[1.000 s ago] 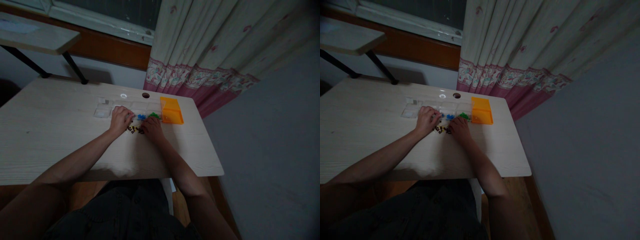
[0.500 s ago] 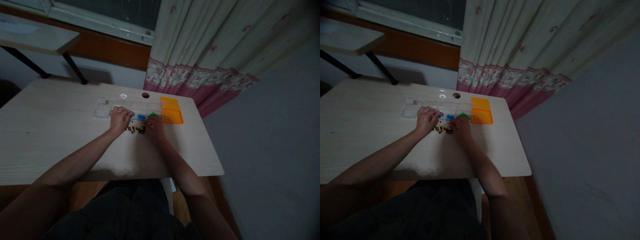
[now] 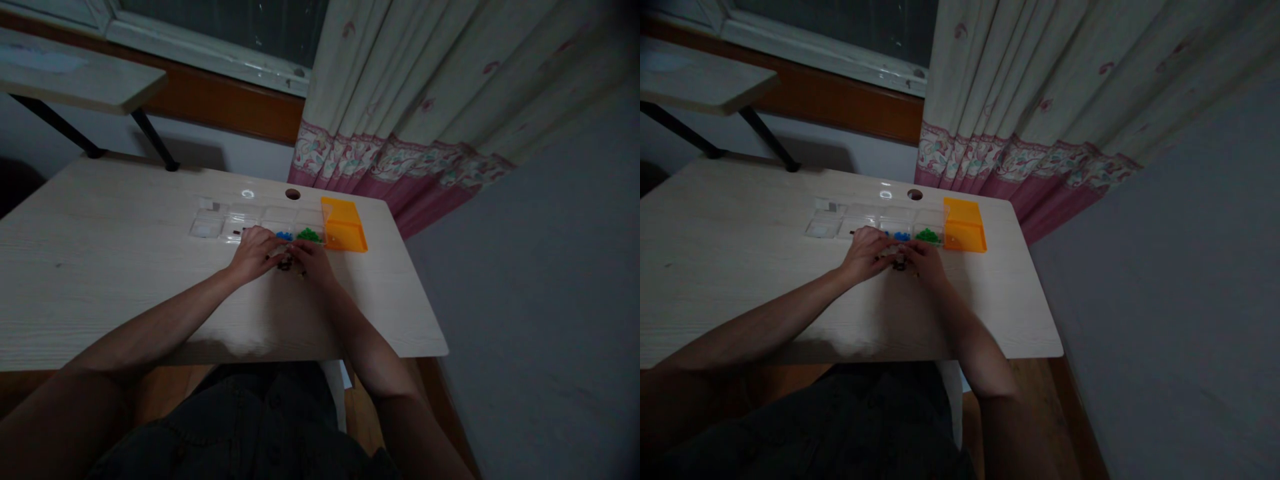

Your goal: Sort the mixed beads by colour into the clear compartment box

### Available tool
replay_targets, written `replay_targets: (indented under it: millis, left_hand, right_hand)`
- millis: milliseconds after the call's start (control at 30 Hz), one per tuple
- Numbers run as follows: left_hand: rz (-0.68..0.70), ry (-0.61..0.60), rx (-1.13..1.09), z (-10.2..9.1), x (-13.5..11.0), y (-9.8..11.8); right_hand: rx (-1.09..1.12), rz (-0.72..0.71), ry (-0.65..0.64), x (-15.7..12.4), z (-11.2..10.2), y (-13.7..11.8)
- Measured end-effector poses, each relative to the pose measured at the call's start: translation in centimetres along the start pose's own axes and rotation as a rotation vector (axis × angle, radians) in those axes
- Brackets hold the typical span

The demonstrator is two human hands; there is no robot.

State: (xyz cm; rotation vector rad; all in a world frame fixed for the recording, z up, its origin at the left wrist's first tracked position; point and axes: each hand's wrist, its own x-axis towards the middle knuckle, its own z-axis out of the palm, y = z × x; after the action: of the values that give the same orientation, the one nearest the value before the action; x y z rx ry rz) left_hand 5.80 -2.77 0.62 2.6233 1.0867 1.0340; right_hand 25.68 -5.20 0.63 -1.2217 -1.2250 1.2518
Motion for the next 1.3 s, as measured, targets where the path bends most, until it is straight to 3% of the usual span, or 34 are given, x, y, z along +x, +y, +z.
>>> replay_targets:
  millis: [267,700,1100,1300]
  left_hand:
    - [0.045,0.011,0.007,0.2,0.0,-0.1]
    - [0.129,0.059,0.045,0.1,0.0,-0.2]
    - [0.073,0.06,0.006,0.4,-0.1,-0.6]
    - [-0.112,0.19,0.013,0.3,0.1,-1.9]
  right_hand:
    - [0.062,0.01,-0.019,-0.3,0.7,0.1]
    - [-0.14,-0.096,0.002,-0.4,0.2,-0.3]
    - [-0.205,-0.119,0.054,-0.2,-0.3,-0.1]
    - [-0.121,-0.144,0.193,0.2,-1.8,-0.2]
